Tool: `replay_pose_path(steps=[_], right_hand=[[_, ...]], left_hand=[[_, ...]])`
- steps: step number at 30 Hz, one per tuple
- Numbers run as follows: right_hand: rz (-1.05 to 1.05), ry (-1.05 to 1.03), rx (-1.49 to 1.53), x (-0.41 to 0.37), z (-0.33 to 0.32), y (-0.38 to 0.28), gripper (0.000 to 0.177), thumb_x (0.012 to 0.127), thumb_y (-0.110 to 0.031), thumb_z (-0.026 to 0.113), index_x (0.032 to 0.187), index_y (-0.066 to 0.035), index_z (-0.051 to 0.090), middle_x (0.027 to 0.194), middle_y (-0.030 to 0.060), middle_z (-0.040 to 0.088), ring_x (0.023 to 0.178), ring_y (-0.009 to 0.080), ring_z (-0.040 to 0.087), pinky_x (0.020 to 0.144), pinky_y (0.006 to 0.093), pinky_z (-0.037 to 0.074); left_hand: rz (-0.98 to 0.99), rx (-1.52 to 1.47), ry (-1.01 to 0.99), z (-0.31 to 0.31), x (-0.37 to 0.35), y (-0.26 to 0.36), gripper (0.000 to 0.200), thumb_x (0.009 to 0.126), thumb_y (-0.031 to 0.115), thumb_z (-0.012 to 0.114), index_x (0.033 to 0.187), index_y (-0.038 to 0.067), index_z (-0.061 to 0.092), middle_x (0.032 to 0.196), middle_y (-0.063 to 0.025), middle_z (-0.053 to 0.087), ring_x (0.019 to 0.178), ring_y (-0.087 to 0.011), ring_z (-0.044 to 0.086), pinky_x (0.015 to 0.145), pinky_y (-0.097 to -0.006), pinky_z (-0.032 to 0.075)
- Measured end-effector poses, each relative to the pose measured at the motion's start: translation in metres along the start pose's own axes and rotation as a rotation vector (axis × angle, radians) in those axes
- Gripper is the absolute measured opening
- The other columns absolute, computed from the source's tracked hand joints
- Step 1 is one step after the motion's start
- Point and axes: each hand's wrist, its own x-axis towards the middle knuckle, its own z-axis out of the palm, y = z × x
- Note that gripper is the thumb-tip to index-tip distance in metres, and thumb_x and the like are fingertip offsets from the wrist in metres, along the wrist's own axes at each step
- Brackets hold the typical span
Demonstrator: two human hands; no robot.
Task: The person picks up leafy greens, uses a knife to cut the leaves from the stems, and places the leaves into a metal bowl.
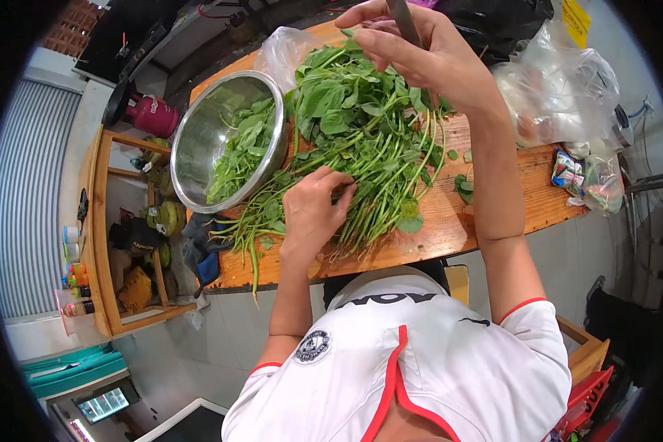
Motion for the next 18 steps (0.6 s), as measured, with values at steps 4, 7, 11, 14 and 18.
replay_pose_path(steps=[4, 7, 11, 14, 18], right_hand=[[-0.006, -0.031, -0.022, 0.004, -0.007, 0.002, 0.037, 0.091, -0.031, 0.060, 0.111, 0.000, 0.058, 0.078, 0.0006, 0.060, 0.065, 0.0033, 0.050, 0.054, 0.0184, 0.039], [-0.006, -0.006, -0.066, 0.002, -0.005, 0.004, 0.036, 0.087, -0.030, 0.067, 0.105, 0.001, 0.063, 0.076, -0.0001, 0.060, 0.071, 0.0043, 0.053, 0.061, 0.0210, 0.041], [0.034, -0.031, -0.151, 0.003, -0.003, 0.009, 0.031, 0.088, -0.025, 0.065, 0.109, -0.002, 0.061, 0.074, -0.0035, 0.054, 0.067, 0.0013, 0.047, 0.058, 0.0192, 0.038], [0.048, -0.085, -0.239, 0.003, 0.000, 0.012, 0.028, 0.090, -0.023, 0.064, 0.110, -0.003, 0.061, 0.073, -0.0055, 0.050, 0.062, 0.0001, 0.041, 0.053, 0.0183, 0.032], [0.086, -0.166, -0.288, 0.000, 0.009, 0.016, 0.026, 0.089, -0.024, 0.063, 0.102, -0.002, 0.064, 0.070, -0.0045, 0.050, 0.059, 0.0021, 0.038, 0.050, 0.0216, 0.031]], left_hand=[[0.001, -0.055, -0.019, -0.003, 0.004, 0.002, 0.007, 0.076, 0.010, 0.070, 0.082, 0.007, 0.069, 0.080, -0.0048, 0.066, 0.068, -0.0195, 0.065, 0.061, -0.0306, 0.049], [-0.021, -0.164, 0.110, 0.000, 0.008, 0.003, 0.006, 0.078, 0.008, 0.069, 0.083, 0.005, 0.068, 0.078, -0.0043, 0.066, 0.064, -0.0158, 0.063, 0.060, -0.0274, 0.047], [-0.326, -0.479, 0.162, -0.008, 0.016, -0.001, 0.012, 0.087, 0.011, 0.066, 0.087, 0.000, 0.064, 0.073, 0.0033, 0.057, 0.064, -0.0028, 0.048, 0.056, -0.0189, 0.036], [-0.338, -0.651, 0.224, -0.009, 0.014, -0.014, 0.011, 0.088, 0.011, 0.065, 0.087, 0.000, 0.063, 0.072, 0.0032, 0.057, 0.063, -0.0029, 0.048, 0.056, -0.0188, 0.037], [-0.354, -0.749, 0.294, -0.017, 0.014, -0.013, 0.013, 0.089, 0.013, 0.064, 0.086, 0.001, 0.061, 0.070, 0.0036, 0.056, 0.061, -0.0021, 0.046, 0.054, -0.0192, 0.035]])
